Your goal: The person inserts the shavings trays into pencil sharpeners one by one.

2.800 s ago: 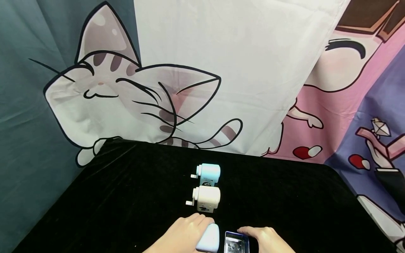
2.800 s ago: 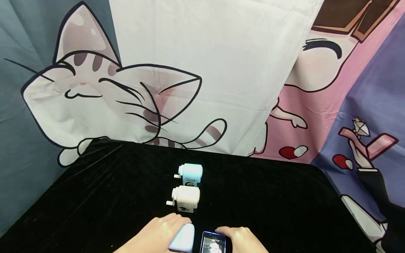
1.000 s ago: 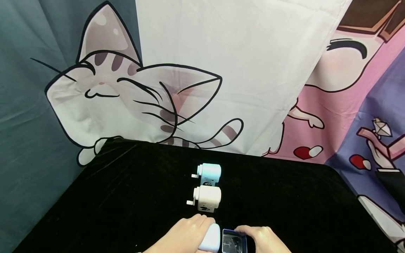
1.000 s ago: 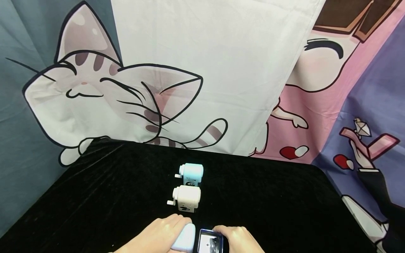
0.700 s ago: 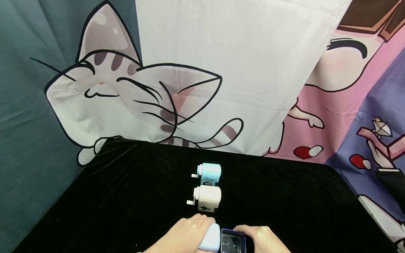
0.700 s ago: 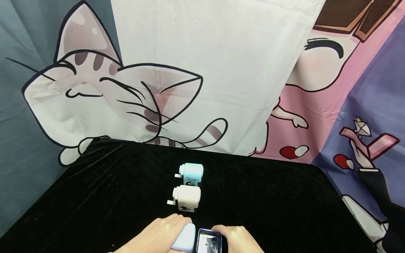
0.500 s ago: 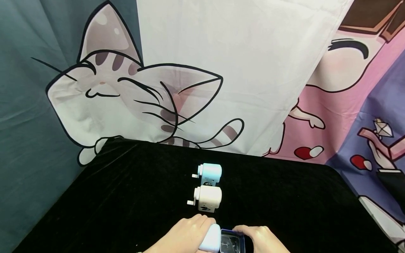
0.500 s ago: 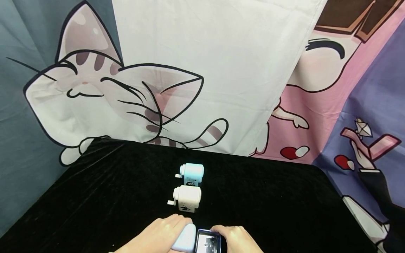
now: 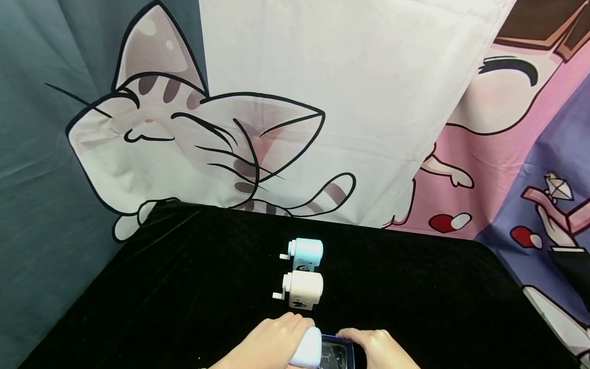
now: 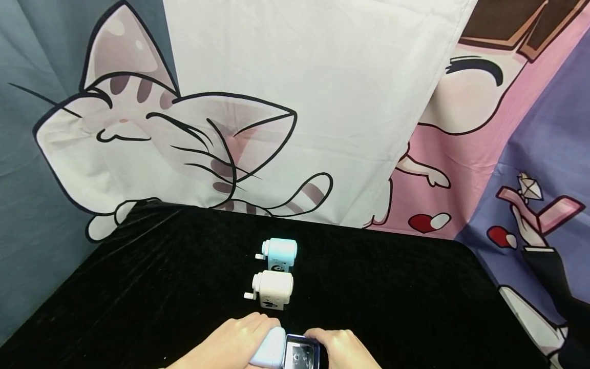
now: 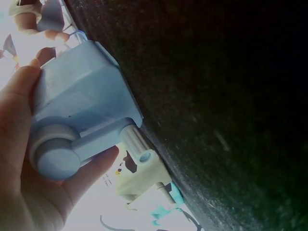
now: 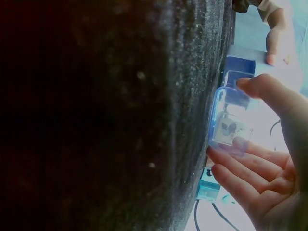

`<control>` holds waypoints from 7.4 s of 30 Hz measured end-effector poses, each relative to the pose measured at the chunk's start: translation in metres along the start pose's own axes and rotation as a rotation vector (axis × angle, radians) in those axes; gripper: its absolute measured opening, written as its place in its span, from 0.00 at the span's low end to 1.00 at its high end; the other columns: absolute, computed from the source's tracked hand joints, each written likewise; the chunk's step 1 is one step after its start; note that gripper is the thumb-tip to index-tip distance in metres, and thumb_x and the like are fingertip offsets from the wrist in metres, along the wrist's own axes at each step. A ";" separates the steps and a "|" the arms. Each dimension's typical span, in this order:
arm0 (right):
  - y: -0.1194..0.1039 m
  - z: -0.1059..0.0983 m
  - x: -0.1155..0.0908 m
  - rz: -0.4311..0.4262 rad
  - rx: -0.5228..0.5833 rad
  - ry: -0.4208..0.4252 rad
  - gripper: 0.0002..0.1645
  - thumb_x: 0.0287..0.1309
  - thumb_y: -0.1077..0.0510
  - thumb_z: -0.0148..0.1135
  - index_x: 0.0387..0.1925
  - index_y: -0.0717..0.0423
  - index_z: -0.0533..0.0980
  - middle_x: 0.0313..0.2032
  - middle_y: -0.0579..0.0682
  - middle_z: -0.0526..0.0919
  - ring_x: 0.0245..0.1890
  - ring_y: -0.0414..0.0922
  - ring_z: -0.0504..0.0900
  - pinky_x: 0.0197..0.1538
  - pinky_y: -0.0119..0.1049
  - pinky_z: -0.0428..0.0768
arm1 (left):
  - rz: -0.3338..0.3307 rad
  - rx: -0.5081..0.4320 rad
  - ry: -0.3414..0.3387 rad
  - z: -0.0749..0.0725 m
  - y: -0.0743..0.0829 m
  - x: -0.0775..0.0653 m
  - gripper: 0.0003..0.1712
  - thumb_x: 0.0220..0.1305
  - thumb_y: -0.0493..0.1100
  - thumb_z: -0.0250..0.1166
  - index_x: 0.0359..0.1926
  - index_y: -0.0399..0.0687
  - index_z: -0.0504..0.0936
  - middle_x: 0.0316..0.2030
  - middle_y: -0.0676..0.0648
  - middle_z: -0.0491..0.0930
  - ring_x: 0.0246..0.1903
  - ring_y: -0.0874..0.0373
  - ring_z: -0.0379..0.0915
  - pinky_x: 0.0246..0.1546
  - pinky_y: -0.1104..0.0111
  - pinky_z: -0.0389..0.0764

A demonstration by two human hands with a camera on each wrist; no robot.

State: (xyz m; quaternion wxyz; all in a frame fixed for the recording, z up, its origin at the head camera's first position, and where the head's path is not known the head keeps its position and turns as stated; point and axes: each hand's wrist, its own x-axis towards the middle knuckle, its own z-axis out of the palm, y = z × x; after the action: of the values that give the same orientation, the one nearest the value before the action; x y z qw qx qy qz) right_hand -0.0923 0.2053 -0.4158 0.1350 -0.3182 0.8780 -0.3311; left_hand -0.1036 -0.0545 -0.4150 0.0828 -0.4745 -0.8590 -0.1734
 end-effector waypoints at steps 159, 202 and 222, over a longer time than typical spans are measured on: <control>-0.007 0.014 0.020 -0.071 -0.063 0.005 0.36 0.44 0.34 0.63 0.45 0.58 0.74 0.39 0.47 0.83 0.37 0.35 0.79 0.37 0.32 0.79 | -0.015 0.013 0.051 0.003 0.002 0.000 0.30 0.50 0.63 0.63 0.46 0.49 0.69 0.34 0.57 0.72 0.32 0.70 0.65 0.25 0.83 0.69; -0.015 0.020 0.035 -0.068 -0.063 -0.021 0.32 0.44 0.35 0.64 0.42 0.53 0.76 0.36 0.41 0.83 0.35 0.31 0.78 0.36 0.29 0.78 | -0.031 0.009 0.030 0.004 0.001 0.000 0.35 0.43 0.64 0.67 0.47 0.48 0.69 0.35 0.56 0.73 0.33 0.70 0.67 0.28 0.81 0.71; -0.018 0.026 0.039 -0.089 -0.072 0.034 0.29 0.43 0.33 0.64 0.37 0.51 0.76 0.31 0.37 0.82 0.30 0.27 0.76 0.33 0.24 0.77 | -0.014 0.030 0.070 0.004 0.003 0.000 0.35 0.46 0.64 0.66 0.47 0.46 0.69 0.34 0.55 0.74 0.32 0.69 0.67 0.27 0.81 0.71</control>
State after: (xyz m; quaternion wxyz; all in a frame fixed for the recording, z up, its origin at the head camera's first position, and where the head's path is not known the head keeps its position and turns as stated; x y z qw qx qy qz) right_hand -0.1021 0.1563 -0.4236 0.0938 -0.3559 0.8765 -0.3102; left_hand -0.1008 -0.0517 -0.4180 0.1186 -0.4610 -0.8613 -0.1775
